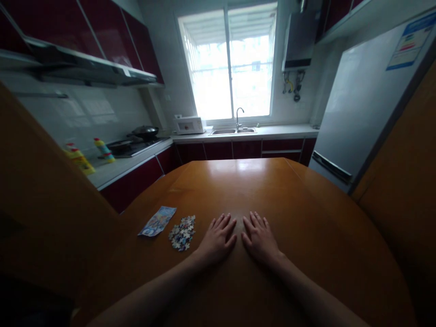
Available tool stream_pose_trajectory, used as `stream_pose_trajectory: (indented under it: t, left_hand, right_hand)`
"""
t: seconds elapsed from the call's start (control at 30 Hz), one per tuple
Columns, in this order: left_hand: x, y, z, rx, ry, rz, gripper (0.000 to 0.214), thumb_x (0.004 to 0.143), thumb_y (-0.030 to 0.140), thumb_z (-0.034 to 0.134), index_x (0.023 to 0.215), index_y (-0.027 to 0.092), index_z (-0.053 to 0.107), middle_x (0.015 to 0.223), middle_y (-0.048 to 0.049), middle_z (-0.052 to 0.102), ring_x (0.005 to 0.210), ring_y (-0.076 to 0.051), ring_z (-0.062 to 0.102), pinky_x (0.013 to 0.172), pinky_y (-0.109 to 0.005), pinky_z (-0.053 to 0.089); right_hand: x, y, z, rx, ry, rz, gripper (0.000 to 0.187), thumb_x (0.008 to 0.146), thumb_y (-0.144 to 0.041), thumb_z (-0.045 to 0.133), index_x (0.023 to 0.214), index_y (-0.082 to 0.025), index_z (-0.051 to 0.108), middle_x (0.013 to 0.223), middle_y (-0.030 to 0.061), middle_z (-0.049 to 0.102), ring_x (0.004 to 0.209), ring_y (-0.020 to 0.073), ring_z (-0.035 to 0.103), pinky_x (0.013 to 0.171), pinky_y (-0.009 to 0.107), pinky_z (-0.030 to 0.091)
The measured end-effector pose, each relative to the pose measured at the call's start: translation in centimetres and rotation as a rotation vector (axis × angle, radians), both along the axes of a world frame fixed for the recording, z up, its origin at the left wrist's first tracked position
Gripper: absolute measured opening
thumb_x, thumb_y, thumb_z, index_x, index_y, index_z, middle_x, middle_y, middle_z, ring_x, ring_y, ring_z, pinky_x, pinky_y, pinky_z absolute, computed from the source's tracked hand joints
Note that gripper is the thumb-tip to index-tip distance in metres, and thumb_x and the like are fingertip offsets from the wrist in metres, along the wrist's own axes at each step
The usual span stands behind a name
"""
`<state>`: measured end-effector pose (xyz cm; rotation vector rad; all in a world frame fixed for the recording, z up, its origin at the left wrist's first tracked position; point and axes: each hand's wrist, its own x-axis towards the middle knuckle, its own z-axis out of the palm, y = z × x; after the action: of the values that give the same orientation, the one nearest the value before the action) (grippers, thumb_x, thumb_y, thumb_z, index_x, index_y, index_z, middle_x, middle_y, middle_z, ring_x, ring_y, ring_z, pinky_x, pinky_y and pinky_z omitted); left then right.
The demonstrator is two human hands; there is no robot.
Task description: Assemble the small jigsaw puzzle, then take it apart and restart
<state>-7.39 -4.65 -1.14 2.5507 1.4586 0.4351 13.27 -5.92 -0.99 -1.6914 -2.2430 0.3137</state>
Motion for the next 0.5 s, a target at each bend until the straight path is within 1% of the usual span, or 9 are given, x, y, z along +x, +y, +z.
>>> stream_pose_trajectory:
  t: [0.17, 0.3, 0.4, 0.5]
  left_hand:
    - [-0.4, 0.28, -0.26, 0.024, 0.001, -0.002, 0.057, 0.096, 0.051, 0.045, 0.149, 0.029, 0.043, 0.159, -0.0087, 0.034, 0.148, -0.034, 0.027, 0.12, -0.058, 0.022]
    - [-0.42, 0.35, -0.23, 0.011, -0.018, -0.007, 0.056, 0.096, 0.049, 0.047, 0.148, 0.029, 0.044, 0.159, -0.0091, 0.034, 0.148, -0.034, 0.027, 0.12, -0.058, 0.02]
    - [-0.32, 0.29, -0.02, -0.013, -0.008, 0.001, 0.055, 0.096, 0.048, 0.048, 0.147, 0.028, 0.045, 0.159, -0.0105, 0.034, 0.148, -0.035, 0.027, 0.119, -0.06, 0.021]
    - [-0.04, -0.19, 0.62, 0.023, -0.022, -0.037, 0.05, 0.097, 0.042, 0.047, 0.144, 0.025, 0.049, 0.157, -0.0119, 0.037, 0.146, -0.034, 0.03, 0.119, -0.058, 0.025]
  right_hand:
    - [-0.36, -0.05, 0.48, -0.042, -0.027, 0.003, 0.061, 0.095, -0.046, 0.043, 0.15, -0.02, 0.043, 0.161, 0.0135, 0.028, 0.15, 0.0283, 0.019, 0.12, 0.05, 0.008]
    - [-0.26, -0.01, 0.63, -0.04, -0.017, 0.001, 0.061, 0.095, -0.046, 0.043, 0.15, -0.019, 0.044, 0.161, 0.0134, 0.029, 0.15, 0.0277, 0.02, 0.12, 0.049, 0.01]
    - [-0.16, -0.06, 0.59, -0.036, -0.016, 0.004, 0.061, 0.095, -0.046, 0.042, 0.149, -0.019, 0.044, 0.161, 0.0133, 0.03, 0.149, 0.0278, 0.021, 0.12, 0.049, 0.011]
    - [-0.15, -0.08, 0.53, -0.032, -0.012, 0.003, 0.06, 0.095, -0.046, 0.043, 0.149, -0.019, 0.045, 0.16, 0.013, 0.031, 0.149, 0.0279, 0.022, 0.12, 0.049, 0.01]
